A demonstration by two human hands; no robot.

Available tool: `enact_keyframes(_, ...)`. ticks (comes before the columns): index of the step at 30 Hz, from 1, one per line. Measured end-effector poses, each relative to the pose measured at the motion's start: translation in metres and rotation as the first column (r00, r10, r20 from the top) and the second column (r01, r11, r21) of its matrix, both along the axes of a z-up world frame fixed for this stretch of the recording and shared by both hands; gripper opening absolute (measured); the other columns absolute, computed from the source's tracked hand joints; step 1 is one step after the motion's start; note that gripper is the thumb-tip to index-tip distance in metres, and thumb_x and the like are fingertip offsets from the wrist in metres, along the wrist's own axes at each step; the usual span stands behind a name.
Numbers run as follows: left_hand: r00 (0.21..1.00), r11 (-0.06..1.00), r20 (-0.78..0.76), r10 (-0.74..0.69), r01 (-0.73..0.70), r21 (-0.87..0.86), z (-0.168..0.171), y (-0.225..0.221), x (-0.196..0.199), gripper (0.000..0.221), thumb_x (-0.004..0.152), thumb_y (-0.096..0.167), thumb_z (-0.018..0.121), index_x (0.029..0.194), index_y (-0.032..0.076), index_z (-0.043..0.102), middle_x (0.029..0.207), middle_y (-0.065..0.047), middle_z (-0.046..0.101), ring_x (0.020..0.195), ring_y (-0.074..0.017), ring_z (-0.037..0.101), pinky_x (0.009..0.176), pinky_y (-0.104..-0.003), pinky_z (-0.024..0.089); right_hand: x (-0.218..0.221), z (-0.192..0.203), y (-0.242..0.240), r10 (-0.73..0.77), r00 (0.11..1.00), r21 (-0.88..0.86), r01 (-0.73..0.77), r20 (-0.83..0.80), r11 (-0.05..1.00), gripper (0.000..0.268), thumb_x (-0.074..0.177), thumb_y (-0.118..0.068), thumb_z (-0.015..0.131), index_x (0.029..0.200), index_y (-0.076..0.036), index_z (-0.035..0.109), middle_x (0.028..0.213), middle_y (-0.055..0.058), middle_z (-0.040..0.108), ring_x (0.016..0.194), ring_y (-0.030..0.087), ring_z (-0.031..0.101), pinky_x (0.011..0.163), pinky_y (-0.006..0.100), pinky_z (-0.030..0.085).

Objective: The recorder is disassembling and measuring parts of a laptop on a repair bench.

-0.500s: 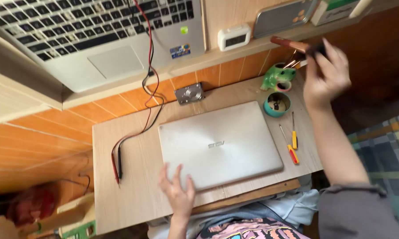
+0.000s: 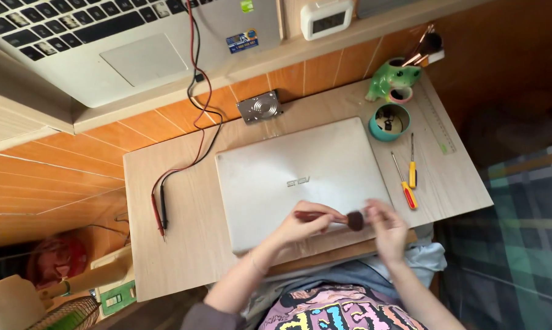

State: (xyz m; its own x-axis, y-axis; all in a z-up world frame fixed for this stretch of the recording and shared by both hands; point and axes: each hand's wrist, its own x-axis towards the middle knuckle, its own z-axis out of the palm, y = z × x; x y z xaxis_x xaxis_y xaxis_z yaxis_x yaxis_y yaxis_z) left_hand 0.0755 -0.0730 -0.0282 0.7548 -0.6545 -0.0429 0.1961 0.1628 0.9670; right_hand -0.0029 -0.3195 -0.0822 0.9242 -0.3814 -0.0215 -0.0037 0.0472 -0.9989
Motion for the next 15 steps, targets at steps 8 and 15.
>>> enact_keyframes(8,0.848,0.849,0.448,0.284,-0.439,0.294,-0.035,-0.059,0.132,0.023,0.101,0.022,0.066,0.107,0.003,0.077,0.076,-0.008,0.068,0.068,-0.0084,0.056,0.062,-0.028,0.052,0.002,-0.007,-0.046,-0.243,0.958,0.04,0.24,0.151,0.97,0.019,0.103,0.003,0.059,0.12,-0.001,0.065,0.108,0.003,0.067,0.091,0.011,0.064,0.075,0.023,0.051)
enact_keyframes(15,0.998,0.978,0.046,0.035,-0.043,0.205,-0.019,-0.052,0.132,0.021,0.096,0.019,0.067,0.1,0.002,0.078,0.076,-0.001,0.071,0.062,-0.0082,0.059,0.055,-0.028,0.048,-0.017,-0.017,-0.037,-0.215,0.971,-0.031,0.219,0.103,0.975,0.014,0.099,0.008,0.06,0.111,0.002,0.065,0.119,0.007,0.062,0.09,0.011,0.063,0.074,0.025,0.052)
